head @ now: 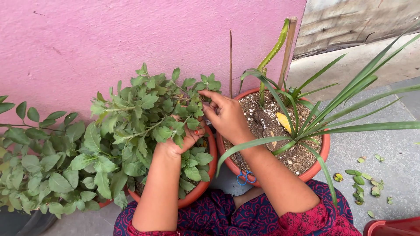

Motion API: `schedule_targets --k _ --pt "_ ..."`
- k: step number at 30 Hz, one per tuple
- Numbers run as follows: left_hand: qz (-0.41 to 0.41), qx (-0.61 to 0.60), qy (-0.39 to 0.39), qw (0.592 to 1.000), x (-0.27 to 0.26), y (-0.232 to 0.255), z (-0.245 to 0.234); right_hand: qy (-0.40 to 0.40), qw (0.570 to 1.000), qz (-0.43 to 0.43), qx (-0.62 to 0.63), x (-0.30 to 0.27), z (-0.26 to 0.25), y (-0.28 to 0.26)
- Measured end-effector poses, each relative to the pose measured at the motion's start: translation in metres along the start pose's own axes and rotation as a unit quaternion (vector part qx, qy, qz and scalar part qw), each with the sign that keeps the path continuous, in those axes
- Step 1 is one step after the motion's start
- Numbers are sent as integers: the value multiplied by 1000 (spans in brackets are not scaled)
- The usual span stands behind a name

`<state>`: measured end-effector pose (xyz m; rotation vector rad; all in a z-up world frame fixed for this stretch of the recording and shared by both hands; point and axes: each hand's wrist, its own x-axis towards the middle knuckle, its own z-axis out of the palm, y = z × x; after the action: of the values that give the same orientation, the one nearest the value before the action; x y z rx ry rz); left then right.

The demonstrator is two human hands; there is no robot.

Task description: Tending to several potted plants on a balcony by pruning and cleaning the soil.

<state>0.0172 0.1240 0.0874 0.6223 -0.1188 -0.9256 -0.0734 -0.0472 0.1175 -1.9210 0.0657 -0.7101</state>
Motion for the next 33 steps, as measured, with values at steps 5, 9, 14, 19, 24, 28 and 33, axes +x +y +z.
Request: schedule_targets --k 5,9,14,19,24,28,33 --pt "-11 9 -76 997 4 -2 -15 -54 974 35 218 0 14 34" --pt "-15 7 -21 1000 6 -4 -24 -40 987 68 137 2 16 30" --pt "5 4 -32 999 0 -2 -12 19 995 67 65 0 15 14" --pt "0 -12 -14 1000 -4 1 1 72 953 166 242 -19 30 45" --pt "4 -40 7 999 0 -1 -11 123 681 354 629 -33 30 30" --pt "-3 3 42 999 -1 1 -13 49 707 383 592 -27 35 31" --pt "-16 68 53 996 -5 1 6 34 727 385 567 -19 43 37"
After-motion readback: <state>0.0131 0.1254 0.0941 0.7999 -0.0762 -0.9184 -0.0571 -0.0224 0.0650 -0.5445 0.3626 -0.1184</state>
